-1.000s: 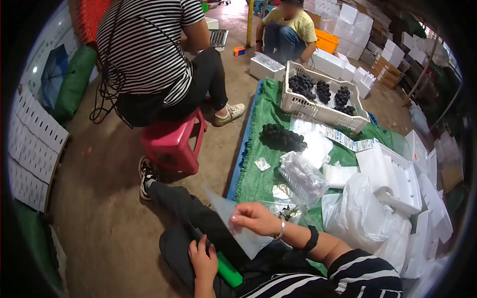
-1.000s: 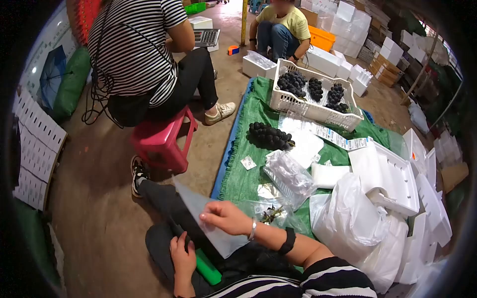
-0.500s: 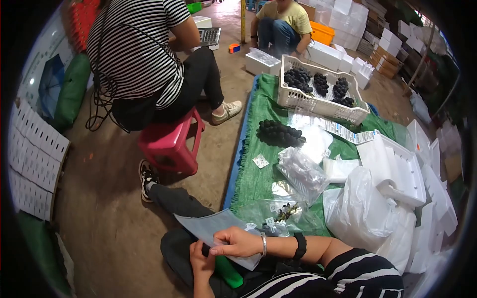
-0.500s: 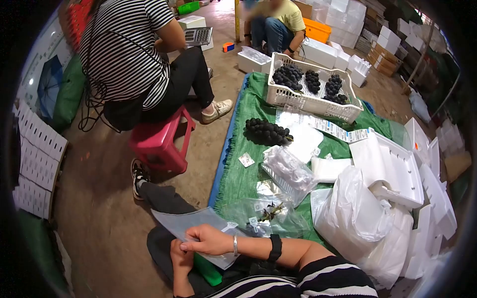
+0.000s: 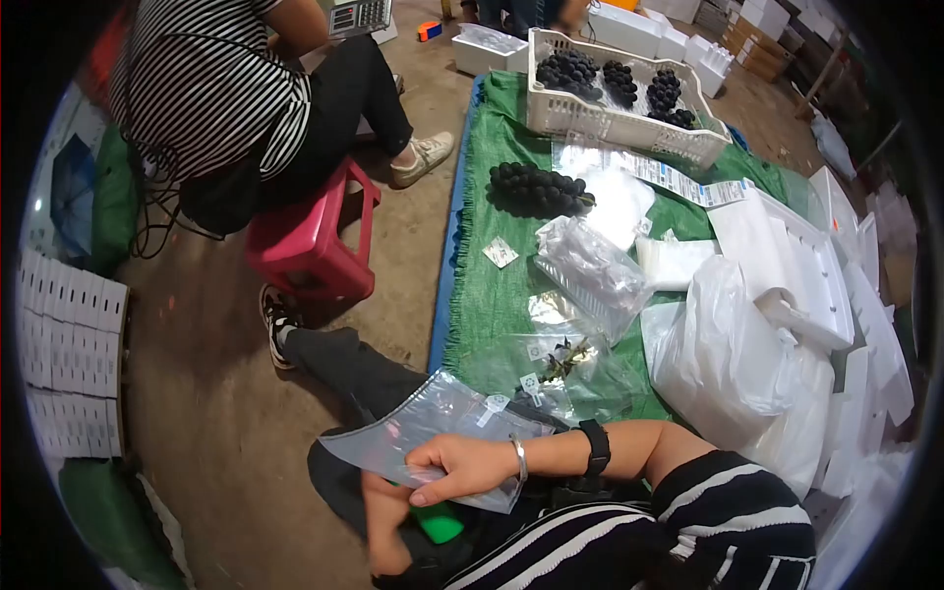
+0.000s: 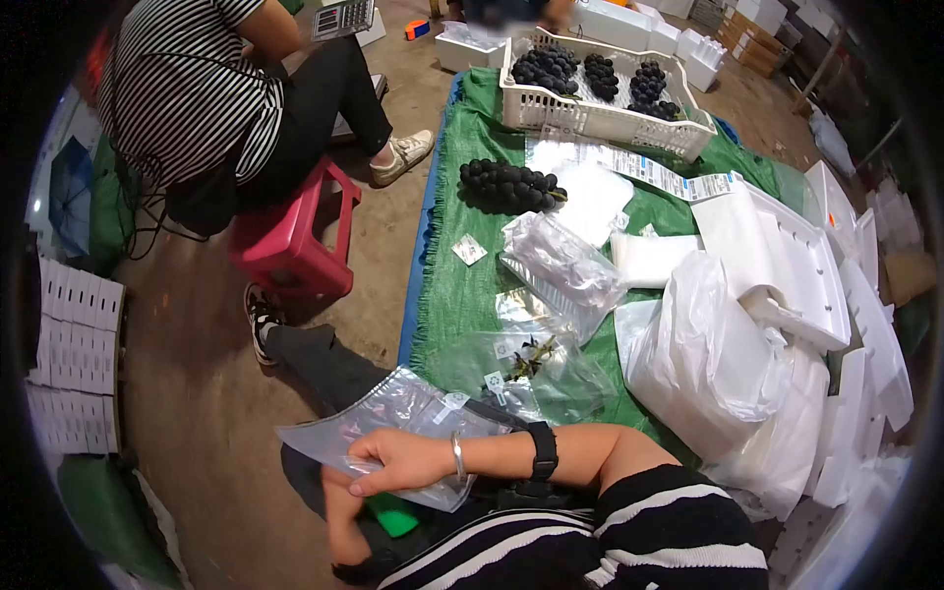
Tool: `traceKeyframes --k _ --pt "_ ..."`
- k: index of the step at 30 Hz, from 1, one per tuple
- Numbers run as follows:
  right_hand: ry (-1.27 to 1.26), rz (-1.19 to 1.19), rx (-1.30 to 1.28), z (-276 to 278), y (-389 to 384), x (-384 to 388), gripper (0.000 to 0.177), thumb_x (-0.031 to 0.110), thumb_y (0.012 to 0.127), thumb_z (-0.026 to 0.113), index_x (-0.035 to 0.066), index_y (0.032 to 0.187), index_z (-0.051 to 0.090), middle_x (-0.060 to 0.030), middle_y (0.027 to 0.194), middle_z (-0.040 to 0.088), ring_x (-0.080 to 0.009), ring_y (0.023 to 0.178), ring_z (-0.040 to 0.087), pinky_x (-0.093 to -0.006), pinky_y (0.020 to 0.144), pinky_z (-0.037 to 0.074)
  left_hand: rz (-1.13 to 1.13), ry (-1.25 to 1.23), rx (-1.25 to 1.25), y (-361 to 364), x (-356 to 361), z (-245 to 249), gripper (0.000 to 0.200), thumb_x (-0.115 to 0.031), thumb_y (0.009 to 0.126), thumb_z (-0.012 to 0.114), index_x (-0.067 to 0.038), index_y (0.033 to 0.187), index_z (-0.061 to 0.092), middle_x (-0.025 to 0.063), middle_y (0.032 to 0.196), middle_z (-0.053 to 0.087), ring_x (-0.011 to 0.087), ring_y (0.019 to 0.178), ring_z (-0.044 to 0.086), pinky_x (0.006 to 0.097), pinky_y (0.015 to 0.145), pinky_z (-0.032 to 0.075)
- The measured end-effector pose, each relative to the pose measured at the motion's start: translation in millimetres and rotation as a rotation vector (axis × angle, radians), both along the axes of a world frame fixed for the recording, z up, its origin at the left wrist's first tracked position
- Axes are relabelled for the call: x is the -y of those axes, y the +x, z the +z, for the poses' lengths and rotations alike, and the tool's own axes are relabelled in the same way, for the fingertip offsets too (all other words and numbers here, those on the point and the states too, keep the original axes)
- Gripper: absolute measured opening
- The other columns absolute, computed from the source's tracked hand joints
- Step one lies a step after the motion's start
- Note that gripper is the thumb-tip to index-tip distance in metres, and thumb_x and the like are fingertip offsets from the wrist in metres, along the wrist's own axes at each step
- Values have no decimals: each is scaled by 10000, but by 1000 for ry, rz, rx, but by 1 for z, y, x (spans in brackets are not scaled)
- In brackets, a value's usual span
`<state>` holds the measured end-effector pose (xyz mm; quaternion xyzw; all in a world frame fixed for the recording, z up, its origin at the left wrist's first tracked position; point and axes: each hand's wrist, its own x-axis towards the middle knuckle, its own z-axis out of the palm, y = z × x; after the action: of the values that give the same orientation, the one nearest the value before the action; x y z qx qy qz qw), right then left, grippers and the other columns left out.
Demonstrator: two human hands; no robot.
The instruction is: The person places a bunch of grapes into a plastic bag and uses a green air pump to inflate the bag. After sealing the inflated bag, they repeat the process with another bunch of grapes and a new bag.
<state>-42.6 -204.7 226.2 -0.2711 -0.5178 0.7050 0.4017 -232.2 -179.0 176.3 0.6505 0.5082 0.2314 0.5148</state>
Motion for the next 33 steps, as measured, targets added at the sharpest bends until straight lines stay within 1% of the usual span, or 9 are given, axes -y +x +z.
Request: traceKeyframes --k 5,9,13,17,22,25,27,30,33 --pt "141 -5 103 33 28 -2 339 281 784 638 44 654 434 14 573 390 -72 556 362 -262 497 314 -243 759 -174 42 -78 68 619 -136 590 702 -41 1161 486 146 981 523 275 894 542 343 773 435" --pt "145 -463 182 65 92 1 213 226 741 675 49 759 559 -8 645 517 -86 576 475 -243 532 392 -251 185 38 117 -119 27 651 -174 608 711 -129 1209 465 178 1062 504 323 988 503 379 869 398" --pt "202 -998 -162 95 183 19 126 98 781 591 37 826 490 -133 819 611 -102 573 539 -231 500 461 -458 231 41 196 -115 -65 688 -219 627 726 -143 1246 438 192 1087 486 320 1039 484 364 897 389" --pt "353 -1281 203 128 217 44 128 112 822 570 40 837 466 -167 791 614 -135 647 570 -225 484 444 -475 77 -172 221 -92 -102 696 -239 647 723 -172 1268 417 219 1112 456 355 1040 484 372 885 404" --pt "285 -1258 352 116 228 40 70 74 837 537 27 845 485 -128 790 626 -118 702 590 -224 525 467 -519 92 -484 216 -86 -105 679 -237 694 695 -229 1295 381 225 1236 361 380 1062 460 392 906 393" --pt "117 -917 326 77 177 9 84 88 832 544 24 887 544 -68 797 637 -116 703 600 -236 560 486 -535 235 -596 204 -89 -111 692 -276 719 674 -214 1324 345 221 1306 310 368 1157 374 428 939 356" --pt "39 -575 443 72 149 -1 131 157 824 578 35 866 558 -42 796 619 -101 692 593 -228 560 459 -391 -202 260 183 -111 -174 714 -365 740 642 -140 1338 324 209 1290 351 335 1170 380 435 942 351" --pt "121 -320 308 47 131 -15 203 221 820 597 31 877 552 -30 775 603 -81 676 562 -235 592 445 -42 -673 944 165 -68 -26 649 -356 769 628 -35 1276 379 158 1223 451 288 1080 481 404 906 393" --pt "-56 -176 113 33 123 -31 227 248 826 594 32 888 559 -21 763 596 -73 678 544 -247 607 445 -315 -795 1104 134 -59 -1 544 -296 794 623 -3 1207 426 115 1141 517 244 995 538 372 874 424"
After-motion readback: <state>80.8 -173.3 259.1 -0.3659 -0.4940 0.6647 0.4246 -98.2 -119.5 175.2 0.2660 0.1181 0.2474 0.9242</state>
